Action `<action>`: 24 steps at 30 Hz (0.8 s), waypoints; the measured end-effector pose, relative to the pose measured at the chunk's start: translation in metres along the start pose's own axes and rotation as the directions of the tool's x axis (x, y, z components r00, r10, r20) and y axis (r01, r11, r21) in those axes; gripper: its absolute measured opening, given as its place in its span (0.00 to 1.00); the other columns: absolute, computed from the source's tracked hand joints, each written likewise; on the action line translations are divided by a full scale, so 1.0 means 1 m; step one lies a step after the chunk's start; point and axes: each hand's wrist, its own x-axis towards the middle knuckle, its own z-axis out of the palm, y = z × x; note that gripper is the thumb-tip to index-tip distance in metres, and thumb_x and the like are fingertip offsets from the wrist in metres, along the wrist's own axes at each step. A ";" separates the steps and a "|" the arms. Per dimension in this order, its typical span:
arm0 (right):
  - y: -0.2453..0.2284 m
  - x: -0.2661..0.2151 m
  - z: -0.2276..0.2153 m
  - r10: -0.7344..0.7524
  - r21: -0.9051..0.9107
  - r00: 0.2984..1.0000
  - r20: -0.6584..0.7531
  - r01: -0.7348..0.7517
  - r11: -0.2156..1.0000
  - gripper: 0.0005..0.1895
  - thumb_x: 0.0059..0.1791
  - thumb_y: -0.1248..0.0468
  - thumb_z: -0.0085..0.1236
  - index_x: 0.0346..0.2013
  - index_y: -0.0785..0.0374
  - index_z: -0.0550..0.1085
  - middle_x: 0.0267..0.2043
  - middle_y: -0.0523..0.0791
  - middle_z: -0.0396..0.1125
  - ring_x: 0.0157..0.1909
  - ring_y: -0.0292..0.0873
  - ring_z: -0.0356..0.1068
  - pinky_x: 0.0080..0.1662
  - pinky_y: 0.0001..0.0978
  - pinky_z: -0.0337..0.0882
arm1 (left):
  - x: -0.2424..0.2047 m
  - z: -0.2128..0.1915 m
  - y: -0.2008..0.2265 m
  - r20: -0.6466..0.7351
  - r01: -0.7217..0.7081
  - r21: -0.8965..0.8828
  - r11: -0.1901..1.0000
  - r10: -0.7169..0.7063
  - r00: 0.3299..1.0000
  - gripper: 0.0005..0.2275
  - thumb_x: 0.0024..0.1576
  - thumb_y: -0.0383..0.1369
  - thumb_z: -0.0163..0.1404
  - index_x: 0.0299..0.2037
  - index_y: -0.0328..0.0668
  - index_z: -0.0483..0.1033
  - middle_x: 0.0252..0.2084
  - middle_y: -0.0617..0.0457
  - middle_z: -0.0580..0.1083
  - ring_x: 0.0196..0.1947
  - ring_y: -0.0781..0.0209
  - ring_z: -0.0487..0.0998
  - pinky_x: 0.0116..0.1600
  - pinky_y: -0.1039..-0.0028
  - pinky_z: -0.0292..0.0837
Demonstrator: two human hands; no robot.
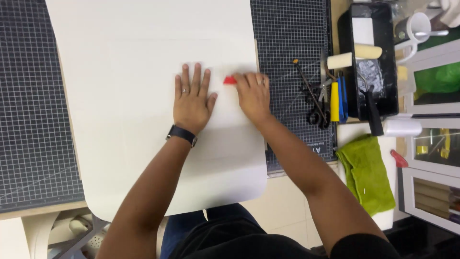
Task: Assembling and treating cardboard pieces using a squeegee, roller, and cloth on a workshop table.
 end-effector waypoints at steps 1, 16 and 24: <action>0.005 0.021 0.008 -0.004 -0.026 1.000 -0.012 0.004 1.000 0.15 0.53 0.61 0.56 0.55 0.53 0.75 0.42 0.44 0.65 0.53 0.50 0.64 0.60 0.52 0.58 | -0.001 0.000 0.001 0.016 0.006 0.008 1.000 -0.006 1.000 0.30 0.69 0.54 0.22 0.80 0.57 0.35 0.82 0.54 0.32 0.79 0.44 0.21 0.79 0.54 0.14; -0.012 0.053 -0.024 -0.034 -0.013 0.999 0.033 0.034 0.999 0.11 0.59 0.57 0.45 0.52 0.53 0.73 0.45 0.45 0.65 0.47 0.52 0.62 0.53 0.49 0.59 | -0.002 0.026 -0.010 -0.467 -0.190 -0.037 0.981 0.151 0.871 0.27 0.71 0.43 0.39 0.77 0.41 0.52 0.79 0.45 0.50 0.78 0.36 0.45 0.80 0.49 0.43; 0.027 0.118 0.007 -0.127 -0.032 0.991 -0.052 0.125 0.992 0.09 0.57 0.59 0.52 0.51 0.55 0.72 0.42 0.44 0.64 0.43 0.51 0.61 0.47 0.44 0.60 | 0.007 0.025 -0.007 -0.461 -0.180 0.032 0.983 0.174 0.870 0.28 0.70 0.50 0.38 0.77 0.44 0.55 0.79 0.44 0.50 0.78 0.34 0.44 0.79 0.49 0.42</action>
